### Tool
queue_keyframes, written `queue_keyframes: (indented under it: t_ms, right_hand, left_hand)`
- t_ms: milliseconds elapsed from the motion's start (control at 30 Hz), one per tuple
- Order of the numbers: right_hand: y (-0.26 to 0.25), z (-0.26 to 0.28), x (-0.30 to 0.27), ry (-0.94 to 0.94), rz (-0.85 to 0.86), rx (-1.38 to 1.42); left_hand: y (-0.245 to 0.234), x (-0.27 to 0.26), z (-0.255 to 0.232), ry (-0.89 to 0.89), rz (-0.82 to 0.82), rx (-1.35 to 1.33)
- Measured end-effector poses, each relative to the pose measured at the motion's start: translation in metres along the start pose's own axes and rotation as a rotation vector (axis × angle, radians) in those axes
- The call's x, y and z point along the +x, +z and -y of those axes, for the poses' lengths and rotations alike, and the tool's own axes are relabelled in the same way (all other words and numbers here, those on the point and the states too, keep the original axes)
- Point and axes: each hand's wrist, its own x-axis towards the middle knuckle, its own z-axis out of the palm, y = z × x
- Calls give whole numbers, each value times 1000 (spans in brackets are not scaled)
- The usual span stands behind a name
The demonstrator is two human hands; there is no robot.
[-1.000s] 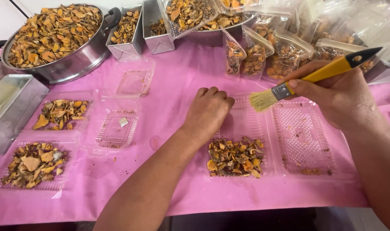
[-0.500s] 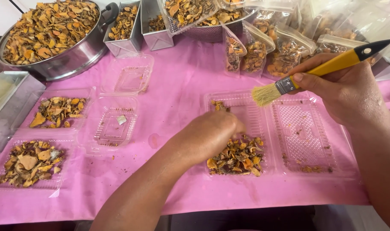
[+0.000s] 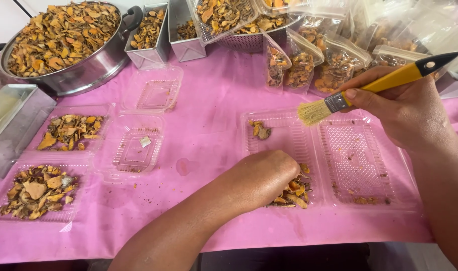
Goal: Manually sorting and packaging dried herbal pieces into plastic containers and bags using hands and a brush.
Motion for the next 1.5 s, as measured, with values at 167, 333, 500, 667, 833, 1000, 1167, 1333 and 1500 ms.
queue_keyframes:
  t_ms: [167,333,500,667,833,1000,1167,1333,1500]
  right_hand:
    - [-7,-20,12,9,130,-70]
    - [-3,-19,15,84,150,-316]
    - [-4,-28,12,-106,207,-304]
    - [22,-25,9,-95,150,-168]
    - [24,-26,20,75,192,-175]
    - [16,18,22,-259,67,-175]
    - [25,13,7,-421,201,-176]
    - [15,-8,1,-371,202,-217]
    - [13,-27,-6,-469,188,-260]
  left_hand:
    - [0,7,9,-47,-16,30]
    - [-9,3,15,-101,0,68]
    - [-23,-7,12,-68,-116,-120]
    - [-12,-1,31,7,-243,-164]
    - [-19,7,45,-70,-402,-297]
    - [-28,19,60,-419,-545,-789]
    - [-32,22,59,-293,-682,-1361]
    - [-23,27,68,-258,-656,-1502]
    - [-12,36,72,-207,-612,-1566]
